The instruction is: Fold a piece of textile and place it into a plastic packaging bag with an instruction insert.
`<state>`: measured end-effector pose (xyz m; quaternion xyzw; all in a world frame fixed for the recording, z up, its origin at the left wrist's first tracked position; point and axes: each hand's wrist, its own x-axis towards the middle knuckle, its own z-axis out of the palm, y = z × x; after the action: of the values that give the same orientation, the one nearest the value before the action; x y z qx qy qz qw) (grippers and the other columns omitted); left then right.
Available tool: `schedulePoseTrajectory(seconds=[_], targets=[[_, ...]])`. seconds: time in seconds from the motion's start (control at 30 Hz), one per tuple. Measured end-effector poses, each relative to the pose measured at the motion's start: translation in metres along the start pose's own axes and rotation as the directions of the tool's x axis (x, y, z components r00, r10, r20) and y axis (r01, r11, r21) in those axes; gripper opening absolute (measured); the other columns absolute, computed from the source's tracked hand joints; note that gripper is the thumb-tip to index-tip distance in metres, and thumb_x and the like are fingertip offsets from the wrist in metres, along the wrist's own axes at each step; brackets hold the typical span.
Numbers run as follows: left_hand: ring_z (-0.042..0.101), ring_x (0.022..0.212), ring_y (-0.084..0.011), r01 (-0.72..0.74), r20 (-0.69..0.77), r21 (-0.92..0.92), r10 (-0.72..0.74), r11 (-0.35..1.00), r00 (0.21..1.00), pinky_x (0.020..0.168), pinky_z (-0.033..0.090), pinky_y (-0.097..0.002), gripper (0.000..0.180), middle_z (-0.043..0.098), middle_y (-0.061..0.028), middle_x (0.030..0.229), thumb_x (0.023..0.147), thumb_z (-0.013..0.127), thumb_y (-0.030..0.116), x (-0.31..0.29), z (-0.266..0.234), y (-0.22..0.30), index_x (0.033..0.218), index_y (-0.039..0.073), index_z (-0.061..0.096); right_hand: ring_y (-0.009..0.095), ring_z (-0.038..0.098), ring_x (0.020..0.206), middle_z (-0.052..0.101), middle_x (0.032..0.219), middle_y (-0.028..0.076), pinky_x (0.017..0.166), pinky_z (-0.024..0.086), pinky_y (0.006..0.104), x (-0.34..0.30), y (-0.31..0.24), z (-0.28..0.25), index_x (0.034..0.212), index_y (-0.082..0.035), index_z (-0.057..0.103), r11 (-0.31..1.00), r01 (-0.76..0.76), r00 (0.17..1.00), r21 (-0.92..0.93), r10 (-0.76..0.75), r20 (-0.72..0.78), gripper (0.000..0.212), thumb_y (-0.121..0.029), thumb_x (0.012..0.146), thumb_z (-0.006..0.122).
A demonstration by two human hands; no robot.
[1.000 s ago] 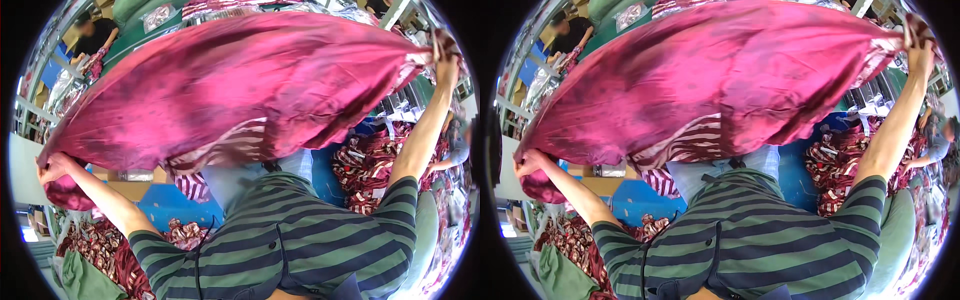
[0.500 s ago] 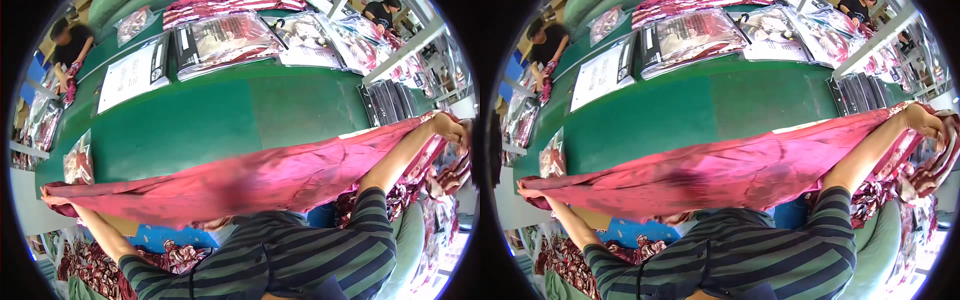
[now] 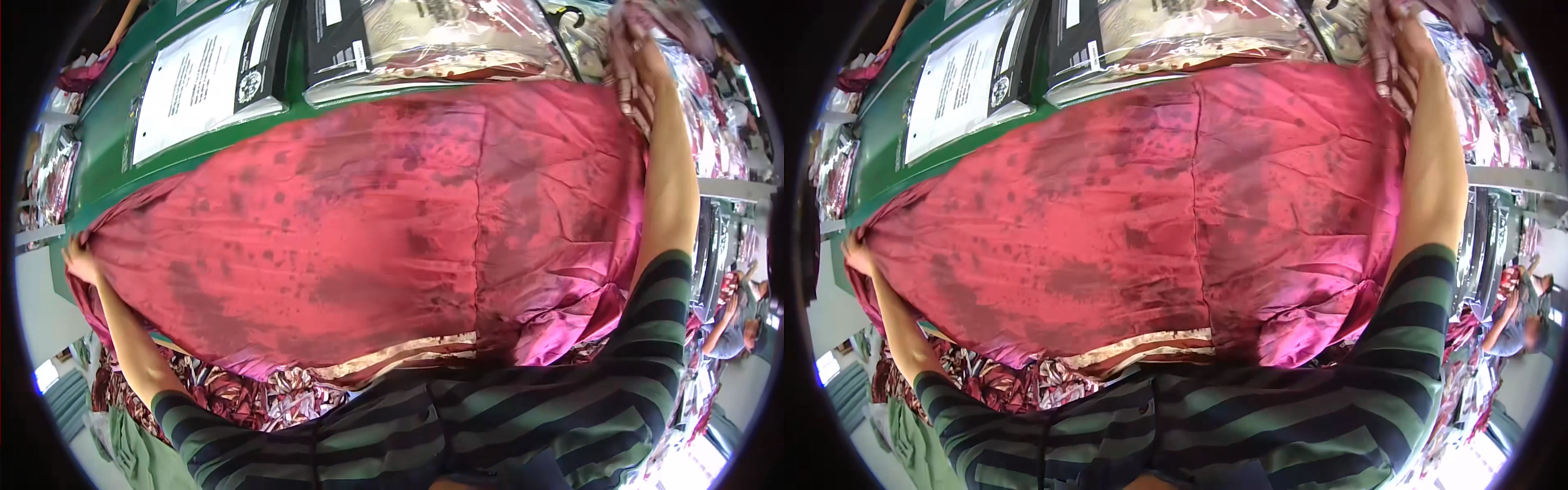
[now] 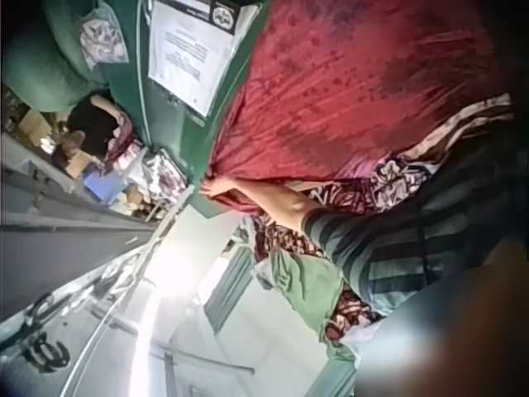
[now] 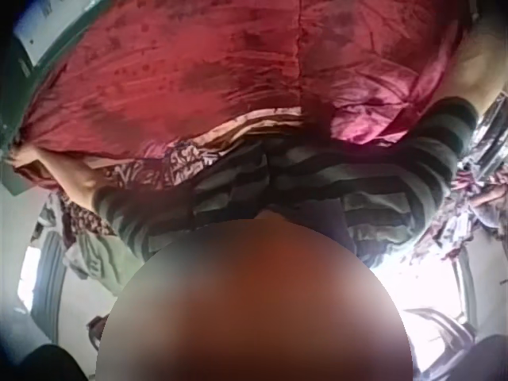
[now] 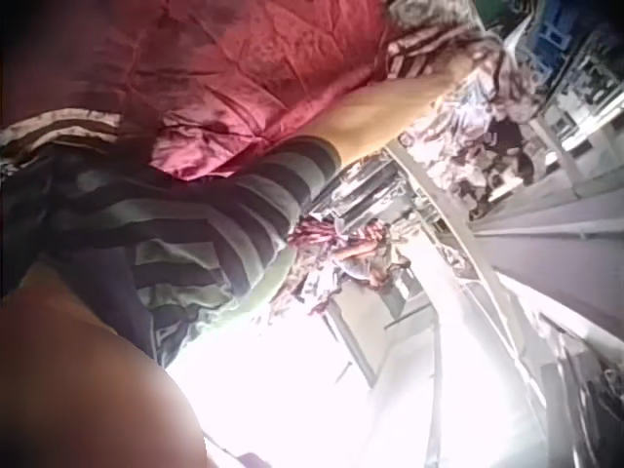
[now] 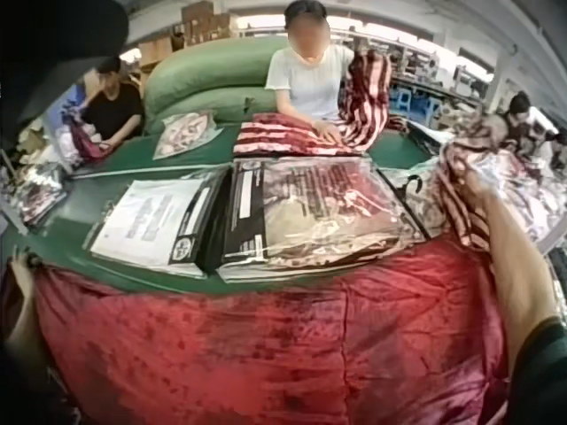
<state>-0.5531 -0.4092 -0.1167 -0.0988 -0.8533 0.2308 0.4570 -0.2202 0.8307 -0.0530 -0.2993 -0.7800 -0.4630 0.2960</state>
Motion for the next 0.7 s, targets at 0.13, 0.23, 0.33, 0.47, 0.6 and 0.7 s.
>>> schedulePoseTrajectory(seconds=[0.13, 0.23, 0.33, 0.47, 0.6, 0.7], targets=[[0.064, 0.106, -0.027, 0.143, 0.448, -0.144, -0.064, 0.979, 0.892, 0.088, 0.053, -0.0366, 0.03, 0.072, 0.0018, 0.121, 0.088, 0.064, 0.021, 0.028, 0.04, 0.008, 0.116, 0.026, 0.074, 0.029, 0.062, 0.121, 0.057, 0.142, 0.02, 0.101, 0.05, 0.0365, -0.015, 0.069, 0.067, 0.139, 0.002, 0.055, 0.926, 0.173, 0.938, 0.335, -0.259, 0.232, 0.058, -0.03, 0.092, 0.07], [0.063, 0.113, -0.0332, 0.378, 0.716, -0.024, -0.248, 0.926, 0.652, 0.096, 0.051, -0.0409, 0.044, 0.07, -0.0059, 0.127, 0.089, 0.061, 0.033, 0.014, 0.011, -0.036, 0.133, 0.028, 0.063, 0.035, 0.061, 0.12, 0.058, 0.14, 0.02, 0.102, 0.049, 0.039, -0.022, 0.004, 0.005, 0.147, -0.002, 0.048, -0.077, -0.687, 0.697, 0.722, 0.21, 0.686, 0.061, -0.034, 0.097, 0.065], [0.057, 0.125, -0.0354, 0.439, 0.736, 0.158, -0.402, 0.885, 0.545, 0.105, 0.044, -0.047, 0.053, 0.067, -0.0067, 0.132, 0.09, 0.058, 0.046, 0.027, -0.034, 0.009, 0.14, 0.03, 0.058, 0.03, 0.063, 0.117, 0.06, 0.137, 0.019, 0.1, 0.049, 0.0391, -0.065, 0.002, -0.16, 0.144, -0.002, 0.05, 0.405, -0.321, 0.934, 0.856, -0.016, 0.357, 0.051, -0.03, 0.102, 0.057], [0.058, 0.123, -0.0347, 0.464, 0.712, 0.369, -0.566, 0.805, 0.416, 0.103, 0.046, -0.0465, 0.046, 0.067, -0.0137, 0.129, 0.093, 0.056, 0.043, 0.057, -0.152, 0.021, 0.13, 0.017, 0.066, 0.034, 0.039, 0.145, 0.047, 0.154, 0.012, 0.12, 0.028, 0.05, -0.148, 0.003, -0.392, 0.151, -0.016, 0.047, 0.271, 0.082, 0.702, 0.959, -0.698, 0.138, 0.055, -0.017, 0.098, 0.058], [0.064, 0.104, -0.0367, 0.792, 0.454, 0.091, -0.733, 0.603, 0.506, 0.091, 0.05, -0.043, 0.04, 0.07, -0.0192, 0.11, 0.084, 0.062, 0.032, 0.102, -0.224, 0.039, 0.11, 0.003, 0.07, 0.033, 0.015, 0.156, 0.025, 0.167, 0.006, 0.122, 0.011, 0.0625, -0.198, 0.011, -0.412, 0.156, -0.021, 0.04, 0.399, -0.005, 0.507, 0.917, -0.79, 0.346, 0.056, -0.03, 0.102, 0.049], [0.069, 0.089, -0.0381, 0.881, 0.234, -0.198, -0.852, 0.43, 0.469, 0.083, 0.054, -0.0403, 0.036, 0.073, -0.0233, 0.096, 0.078, 0.067, 0.024, 0.141, -0.239, 0.015, 0.095, -0.007, 0.074, 0.033, 0.01, 0.157, 0.02, 0.169, 0.005, 0.121, 0.012, 0.0617, -0.233, 0.019, -0.419, 0.158, -0.018, 0.037, 0.429, 0.174, 0.631, 0.886, -0.74, 0.234, 0.057, -0.031, 0.103, 0.047]])
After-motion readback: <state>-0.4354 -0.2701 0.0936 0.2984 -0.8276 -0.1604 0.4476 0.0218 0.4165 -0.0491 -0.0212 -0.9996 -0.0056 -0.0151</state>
